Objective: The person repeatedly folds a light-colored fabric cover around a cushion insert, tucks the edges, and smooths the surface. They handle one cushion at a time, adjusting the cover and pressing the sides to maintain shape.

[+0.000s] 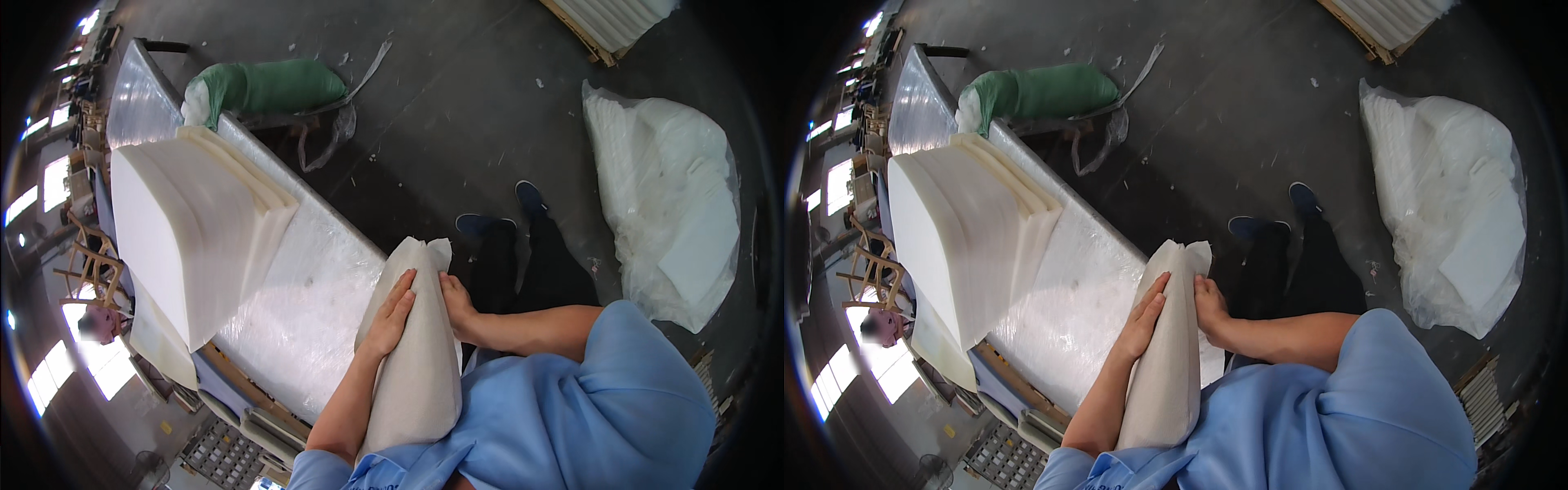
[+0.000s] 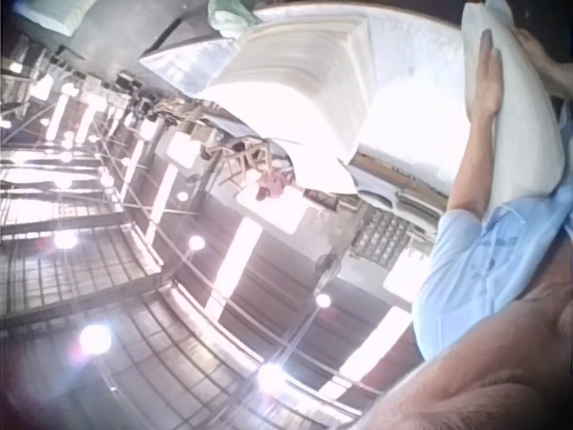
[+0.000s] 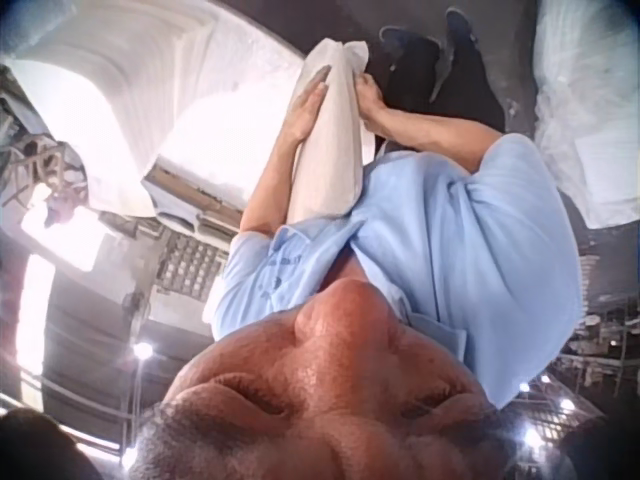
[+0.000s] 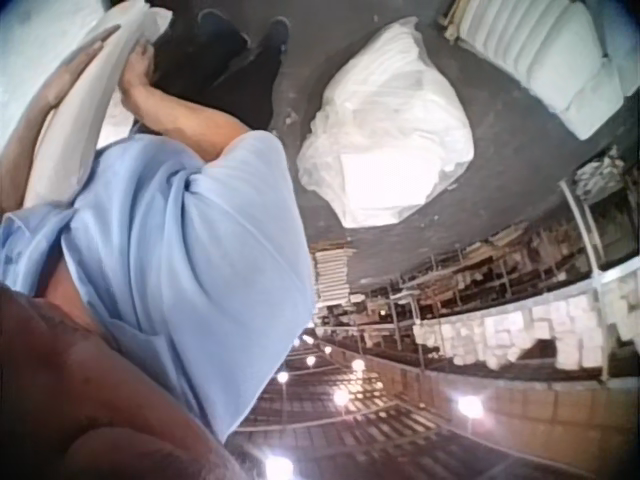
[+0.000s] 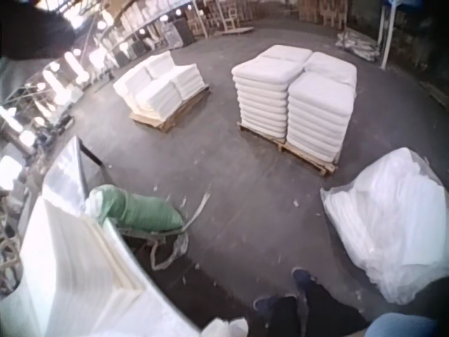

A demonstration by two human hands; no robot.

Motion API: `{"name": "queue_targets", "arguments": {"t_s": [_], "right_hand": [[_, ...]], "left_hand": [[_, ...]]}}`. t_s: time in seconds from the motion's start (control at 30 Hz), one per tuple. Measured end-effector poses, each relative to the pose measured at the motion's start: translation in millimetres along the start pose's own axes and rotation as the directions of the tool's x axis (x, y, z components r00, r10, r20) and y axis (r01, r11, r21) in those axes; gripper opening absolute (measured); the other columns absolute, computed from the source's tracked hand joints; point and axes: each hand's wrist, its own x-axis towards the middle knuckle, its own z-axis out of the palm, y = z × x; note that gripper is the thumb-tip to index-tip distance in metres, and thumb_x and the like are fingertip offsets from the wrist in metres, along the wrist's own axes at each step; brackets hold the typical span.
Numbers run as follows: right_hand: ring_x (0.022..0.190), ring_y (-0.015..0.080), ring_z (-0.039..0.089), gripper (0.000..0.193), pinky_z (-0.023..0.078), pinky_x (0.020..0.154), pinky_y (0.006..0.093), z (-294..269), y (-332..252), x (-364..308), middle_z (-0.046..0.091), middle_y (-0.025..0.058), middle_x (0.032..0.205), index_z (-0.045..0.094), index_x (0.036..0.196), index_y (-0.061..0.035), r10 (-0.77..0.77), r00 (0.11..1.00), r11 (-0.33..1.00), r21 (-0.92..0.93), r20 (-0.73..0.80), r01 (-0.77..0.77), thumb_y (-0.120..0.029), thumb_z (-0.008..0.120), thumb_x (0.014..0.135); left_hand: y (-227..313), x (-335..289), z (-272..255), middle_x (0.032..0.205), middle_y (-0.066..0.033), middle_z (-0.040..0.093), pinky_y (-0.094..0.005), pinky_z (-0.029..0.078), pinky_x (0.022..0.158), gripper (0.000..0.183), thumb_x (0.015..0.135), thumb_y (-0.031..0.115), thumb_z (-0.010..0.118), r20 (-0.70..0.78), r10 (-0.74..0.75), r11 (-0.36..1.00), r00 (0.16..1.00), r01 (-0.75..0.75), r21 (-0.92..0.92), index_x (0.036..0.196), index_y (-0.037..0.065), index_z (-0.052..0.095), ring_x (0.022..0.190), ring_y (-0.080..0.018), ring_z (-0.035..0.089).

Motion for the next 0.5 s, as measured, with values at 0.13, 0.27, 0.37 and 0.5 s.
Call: {"name": "queue_targets", "arguments": {"t_s": [0.13,0.27,0.37,0.5], "right_hand": [[0.122,0.0260,0.063,0.057,0.048,0.105,0.0395,-4.8,-23.8,16.5,0.066,0.0156,0.131,0.060,0.134,-0.0066,0.034,0.999,0.988,0.152,0.016,-0.036,-0.054,0.040,0.111],[0.125,0.0273,0.061,0.067,0.047,0.108,0.0404,6.6,-37.1,20.3,0.064,0.0155,0.137,0.054,0.146,-0.0073,0.185,0.978,0.890,0.407,0.094,-0.207,-0.061,0.042,0.109],[0.129,0.0291,0.058,0.077,0.046,0.110,0.0407,20.1,-56.5,-12.5,0.060,0.0166,0.143,0.046,0.154,-0.0064,0.176,0.953,0.856,0.439,0.249,-0.273,-0.067,0.040,0.107],[0.130,0.0289,0.057,0.087,0.046,0.110,0.0384,66.4,-90.5,-70.5,0.060,0.0148,0.144,0.046,0.156,-0.0088,0.276,0.907,0.854,0.352,0.319,-0.383,-0.076,0.041,0.102]], "left_hand": [[-7.2,25.8,-0.4,0.171,-0.0158,0.034,-0.0362,0.017,0.130,0.056,0.114,0.036,0.042,0.008,-0.015,1.000,1.000,0.015,0.002,0.162,0.007,0.041,0.160,-0.0274,0.025],[-17.2,53.9,0.4,0.170,-0.0163,0.035,-0.0355,0.018,0.130,0.057,0.114,0.037,0.042,-0.026,-0.074,0.997,0.997,0.074,-0.001,0.161,0.007,0.043,0.160,-0.0277,0.026],[-17.8,51.6,-5.4,0.170,-0.0160,0.035,-0.0354,0.019,0.130,0.057,0.114,0.038,0.041,-0.088,-0.074,0.993,0.993,0.066,-0.094,0.162,0.006,0.042,0.160,-0.0276,0.027],[6.6,-2.7,-27.4,0.171,-0.0147,0.034,-0.0353,0.020,0.129,0.059,0.114,0.037,0.042,-0.289,-0.073,0.968,0.955,-0.002,-0.251,0.162,0.005,0.039,0.160,-0.0268,0.026]]}}
